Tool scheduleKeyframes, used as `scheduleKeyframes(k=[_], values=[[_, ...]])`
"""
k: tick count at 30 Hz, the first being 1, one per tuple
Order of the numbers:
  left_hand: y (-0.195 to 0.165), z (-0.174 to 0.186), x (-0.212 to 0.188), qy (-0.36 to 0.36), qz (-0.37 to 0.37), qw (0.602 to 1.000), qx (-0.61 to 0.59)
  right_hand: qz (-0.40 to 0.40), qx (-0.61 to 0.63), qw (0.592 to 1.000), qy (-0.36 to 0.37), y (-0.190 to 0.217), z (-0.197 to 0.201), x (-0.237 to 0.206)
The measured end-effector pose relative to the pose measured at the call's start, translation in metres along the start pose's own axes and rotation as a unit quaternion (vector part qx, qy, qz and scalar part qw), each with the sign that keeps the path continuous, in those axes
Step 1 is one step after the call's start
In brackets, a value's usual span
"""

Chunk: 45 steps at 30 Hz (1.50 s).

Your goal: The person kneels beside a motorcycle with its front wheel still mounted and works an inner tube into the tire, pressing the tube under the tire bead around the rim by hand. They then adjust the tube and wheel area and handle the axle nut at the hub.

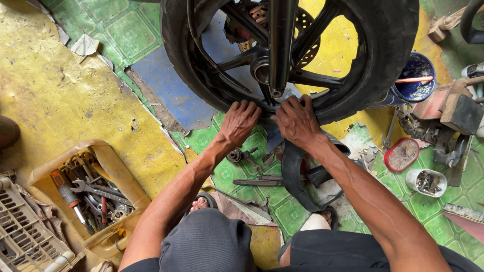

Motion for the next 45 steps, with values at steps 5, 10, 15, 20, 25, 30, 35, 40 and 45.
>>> scheduleKeyframes(k=[5,10,15,20,25,30,35,40,45], values=[[-0.004,-0.003,0.006,0.062,0.012,0.998,0.027,0.034,-0.054,0.997,-0.049,-0.005,-0.011,0.004],[-0.004,-0.008,-0.007,0.063,0.011,0.996,0.06,-0.02,0.004,1.0,-0.009,-0.002,-0.014,0.009],[0.029,-0.003,-0.02,0.004,0.025,0.996,-0.084,0.008,0.003,0.998,-0.056,0.004,0.001,0.006],[0.084,0.024,-0.026,0.008,-0.004,0.996,0.09,0.071,-0.032,0.996,-0.046,0.019,0.005,0.02],[0.087,0.025,-0.005,0.032,-0.015,0.992,0.123,0.134,-0.046,0.989,-0.039,0.026,0.02,0.016],[0.078,0.017,0.007,0.083,0.026,0.993,0.084,0.277,0.158,0.947,-0.047,0.008,0.053,-0.048],[0.076,0.022,0.002,0.077,0.058,0.992,0.08,-0.048,0.274,0.955,-0.103,-0.1,0.072,-0.149],[0.079,0.028,-0.003,0.001,0.081,0.997,-0.002,-0.317,0.023,0.931,-0.178,-0.257,0.063,-0.199],[0.096,0.043,-0.016,-0.151,0.279,0.938,-0.143,-0.363,0.174,0.91,-0.097,-0.309,0.029,-0.148]])
Point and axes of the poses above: each hand's wrist, its own x-axis towards the middle knuckle, its own z-axis out of the back of the hand, y = z × x, the point moved 1 cm from there along x, towards the middle knuckle, and after that the axes turned 9 degrees about z, right-handed, at the moved point
